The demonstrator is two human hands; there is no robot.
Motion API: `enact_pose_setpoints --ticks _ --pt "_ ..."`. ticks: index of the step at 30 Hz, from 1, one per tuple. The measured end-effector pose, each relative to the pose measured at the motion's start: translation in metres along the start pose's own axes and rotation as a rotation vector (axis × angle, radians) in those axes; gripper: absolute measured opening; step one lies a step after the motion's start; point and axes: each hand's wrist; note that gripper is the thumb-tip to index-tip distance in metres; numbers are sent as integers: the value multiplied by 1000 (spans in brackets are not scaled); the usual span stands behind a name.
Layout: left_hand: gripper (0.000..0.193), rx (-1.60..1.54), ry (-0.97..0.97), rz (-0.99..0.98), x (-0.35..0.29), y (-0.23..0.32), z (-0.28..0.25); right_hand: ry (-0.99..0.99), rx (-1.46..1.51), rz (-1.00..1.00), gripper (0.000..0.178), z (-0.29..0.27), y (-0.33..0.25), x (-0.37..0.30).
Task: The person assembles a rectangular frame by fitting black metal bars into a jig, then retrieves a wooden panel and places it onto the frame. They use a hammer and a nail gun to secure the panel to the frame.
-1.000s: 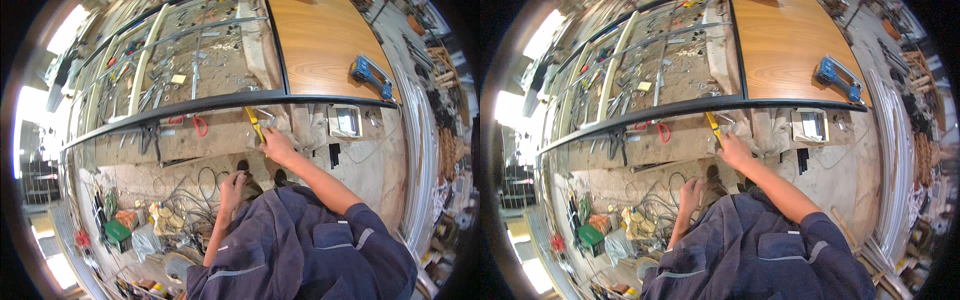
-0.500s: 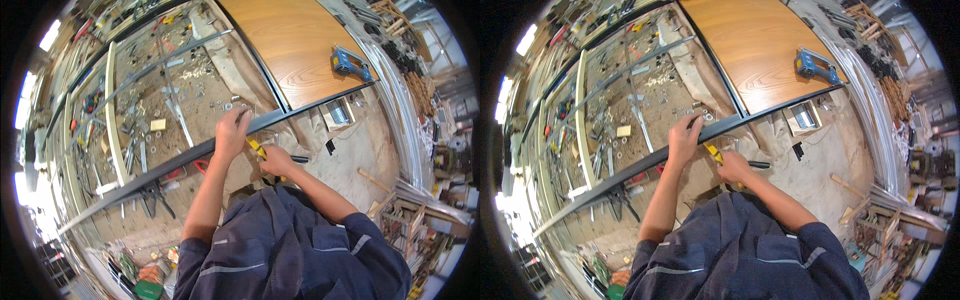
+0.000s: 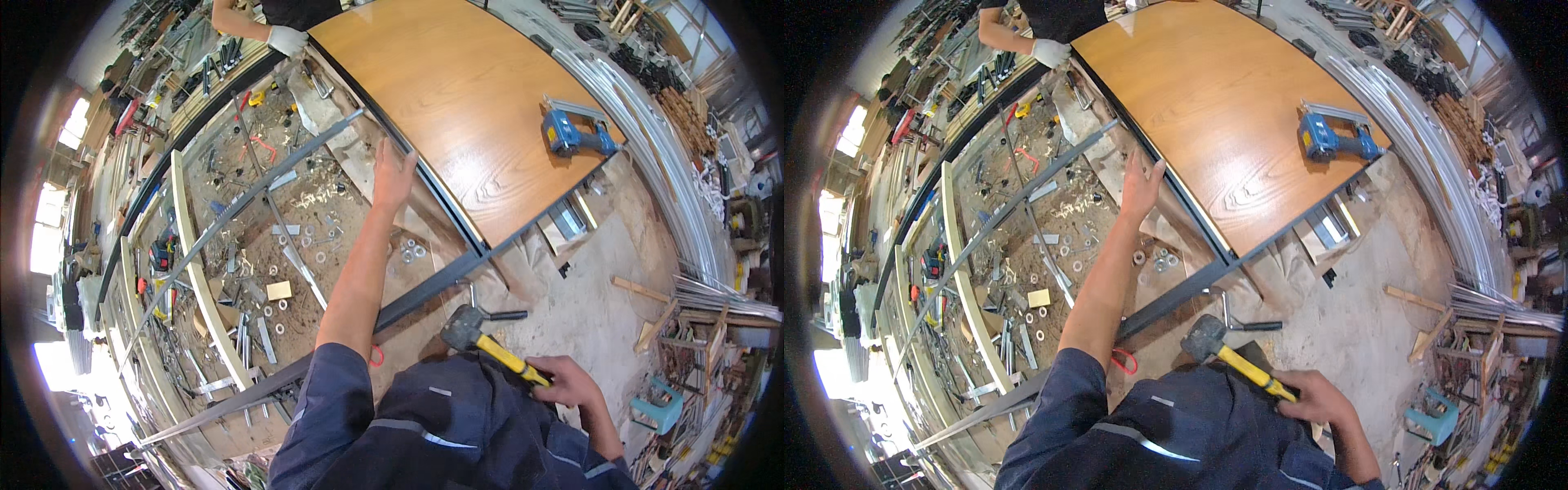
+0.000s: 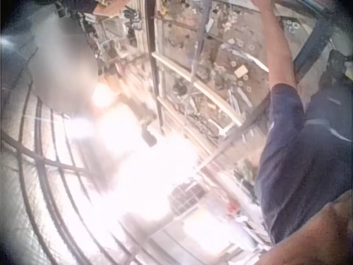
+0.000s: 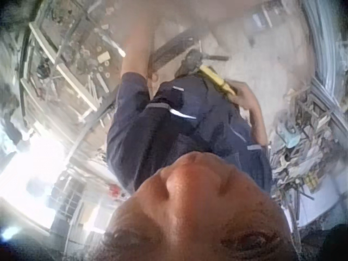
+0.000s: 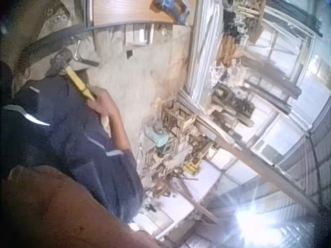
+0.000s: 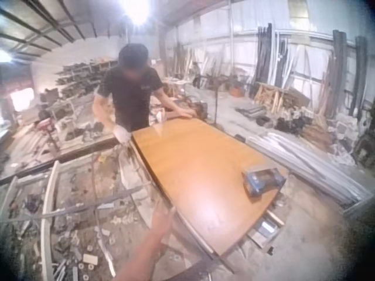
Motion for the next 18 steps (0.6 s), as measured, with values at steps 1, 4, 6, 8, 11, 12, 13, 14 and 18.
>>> enact_pose_setpoints --ticks 1,4,6,8,11,12,13,14,18 --pt "73 -21 17 -9 6 -1 5 62 74 -67 62 -7 -1 -3" --pt "69 -80 84 -5 19 -2 18 111 295 -1 60 -33 -28 24" --pt "67 -115 123 -67 18 6 28 106 497 147 64 -52 -74 61" --pt "63 -89 177 -105 15 2 34 210 286 183 69 -63 -106 117" --pt "59 -238 92 -215 17 9 36 317 93 -150 66 -68 -148 207" --pt "57 -288 65 -250 17 14 34 302 71 -237 67 -69 -158 239" --pt "55 -337 125 -225 18 22 37 312 19 -350 65 -71 -179 265" --pt "54 -376 192 -203 16 27 36 293 -51 -387 64 -70 -197 293" --pt "53 -609 320 -131 12 20 49 333 -366 -536 63 -55 -253 398"
Point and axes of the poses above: each hand's wrist, its own x-axis towards the middle knuckle, its own z-axis out of the palm, y = z × x, and after that the axes turned 9 degrees about z, right-handed
